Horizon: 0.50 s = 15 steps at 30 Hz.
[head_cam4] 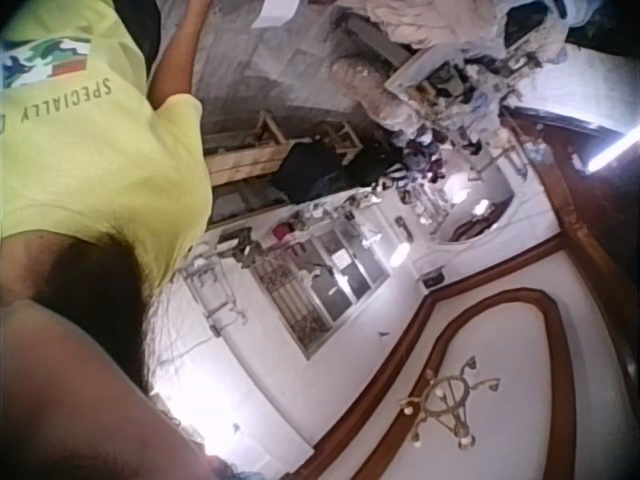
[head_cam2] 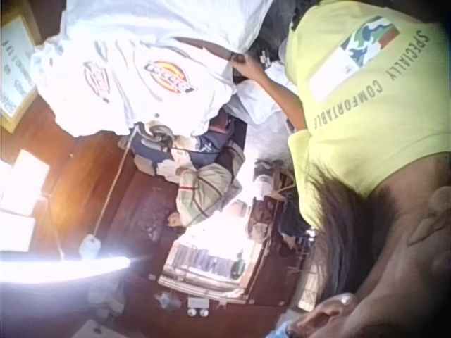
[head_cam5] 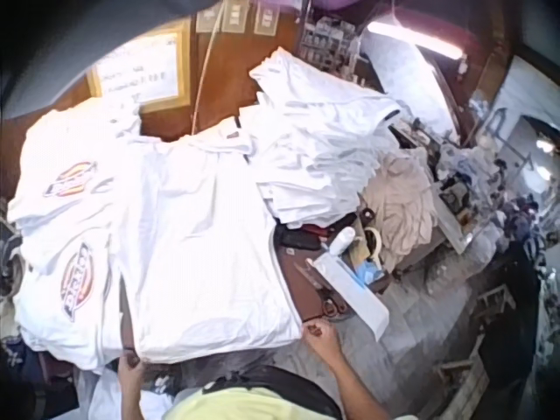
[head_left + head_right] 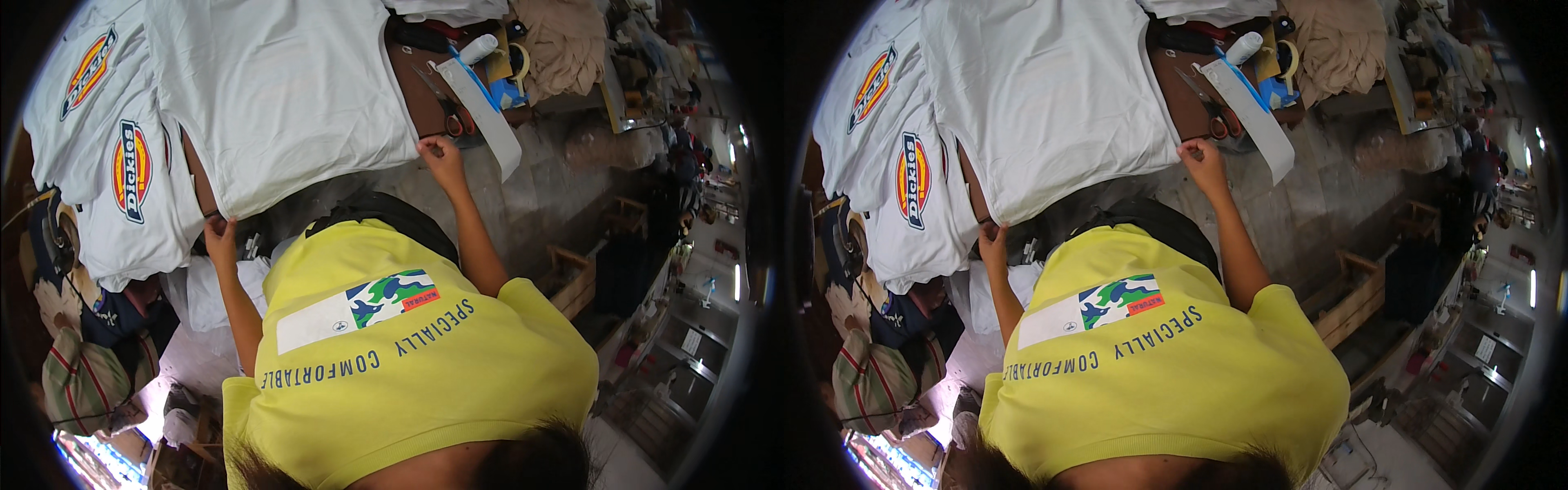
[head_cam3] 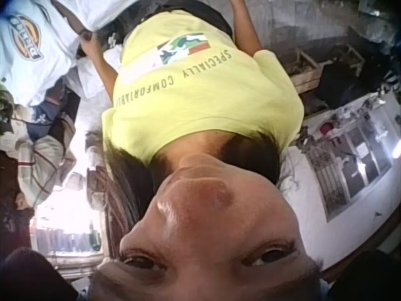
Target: The person uses shears to trim a loose thread from a white shirt, folds the garment, and places it into a stack on a workspace, before writing on a piece of paper.
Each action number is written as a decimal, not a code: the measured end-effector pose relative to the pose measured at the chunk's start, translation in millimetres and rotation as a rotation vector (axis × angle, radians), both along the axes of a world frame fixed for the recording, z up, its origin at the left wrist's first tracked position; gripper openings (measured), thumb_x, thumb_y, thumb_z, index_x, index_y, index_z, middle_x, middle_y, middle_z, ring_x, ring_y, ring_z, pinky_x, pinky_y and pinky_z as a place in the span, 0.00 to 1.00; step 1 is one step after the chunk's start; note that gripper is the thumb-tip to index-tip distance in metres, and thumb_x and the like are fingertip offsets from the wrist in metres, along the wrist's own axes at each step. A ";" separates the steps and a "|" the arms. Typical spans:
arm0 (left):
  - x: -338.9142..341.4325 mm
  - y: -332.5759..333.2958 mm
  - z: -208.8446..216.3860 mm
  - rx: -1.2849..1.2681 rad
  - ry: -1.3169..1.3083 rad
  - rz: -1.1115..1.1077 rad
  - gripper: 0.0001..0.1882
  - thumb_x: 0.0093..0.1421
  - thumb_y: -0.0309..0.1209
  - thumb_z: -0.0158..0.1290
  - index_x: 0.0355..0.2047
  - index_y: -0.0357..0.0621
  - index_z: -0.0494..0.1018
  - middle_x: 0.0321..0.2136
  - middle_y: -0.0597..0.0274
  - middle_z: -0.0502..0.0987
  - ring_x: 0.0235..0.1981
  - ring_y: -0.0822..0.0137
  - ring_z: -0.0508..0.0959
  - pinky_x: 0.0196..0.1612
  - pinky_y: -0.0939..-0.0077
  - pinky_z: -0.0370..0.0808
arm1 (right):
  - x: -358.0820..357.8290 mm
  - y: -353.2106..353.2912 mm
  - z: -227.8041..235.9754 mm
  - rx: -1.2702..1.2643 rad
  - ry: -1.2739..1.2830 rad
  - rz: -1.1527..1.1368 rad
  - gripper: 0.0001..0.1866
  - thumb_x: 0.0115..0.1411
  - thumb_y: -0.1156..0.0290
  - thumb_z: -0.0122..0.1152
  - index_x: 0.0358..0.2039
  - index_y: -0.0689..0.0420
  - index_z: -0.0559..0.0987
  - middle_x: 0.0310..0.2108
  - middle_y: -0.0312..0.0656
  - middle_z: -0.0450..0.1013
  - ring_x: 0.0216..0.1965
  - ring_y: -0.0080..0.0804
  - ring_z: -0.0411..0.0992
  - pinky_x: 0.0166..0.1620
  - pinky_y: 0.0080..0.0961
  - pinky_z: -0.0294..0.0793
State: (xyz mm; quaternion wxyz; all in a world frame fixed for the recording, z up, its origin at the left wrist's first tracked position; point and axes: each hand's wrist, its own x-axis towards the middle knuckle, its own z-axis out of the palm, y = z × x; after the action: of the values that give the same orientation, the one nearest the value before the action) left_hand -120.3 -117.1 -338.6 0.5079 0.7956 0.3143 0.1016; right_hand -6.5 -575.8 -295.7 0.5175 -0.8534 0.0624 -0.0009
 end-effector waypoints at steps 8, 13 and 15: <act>20.6 -16.0 26.0 0.122 0.095 0.035 0.19 0.52 0.34 0.57 0.39 0.34 0.67 0.34 0.55 0.73 0.35 0.65 0.72 0.41 0.75 0.68 | 23.4 29.6 7.5 -0.262 -0.203 0.053 0.11 0.43 0.70 0.67 0.27 0.59 0.75 0.28 0.40 0.69 0.31 0.35 0.69 0.35 0.28 0.69; 16.5 -12.2 11.0 -0.012 0.084 -0.042 0.16 0.53 0.32 0.57 0.37 0.36 0.67 0.31 0.62 0.73 0.33 0.73 0.71 0.39 0.81 0.67 | 20.7 30.5 9.5 -0.076 -0.102 0.027 0.11 0.43 0.72 0.67 0.26 0.59 0.74 0.23 0.37 0.69 0.24 0.27 0.67 0.30 0.23 0.67; 17.2 -16.7 8.6 -0.005 0.055 -0.030 0.15 0.53 0.32 0.57 0.35 0.36 0.67 0.29 0.64 0.71 0.29 0.75 0.68 0.35 0.81 0.66 | 19.4 30.3 10.7 -0.004 -0.055 0.015 0.11 0.43 0.73 0.66 0.26 0.59 0.73 0.21 0.36 0.69 0.21 0.24 0.65 0.28 0.21 0.66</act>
State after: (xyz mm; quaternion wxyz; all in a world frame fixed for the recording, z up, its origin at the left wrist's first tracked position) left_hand -103.1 -133.8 -330.0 0.5025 0.8013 0.3167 0.0712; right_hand 12.9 -545.5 -285.0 0.5174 -0.8545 0.0417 -0.0206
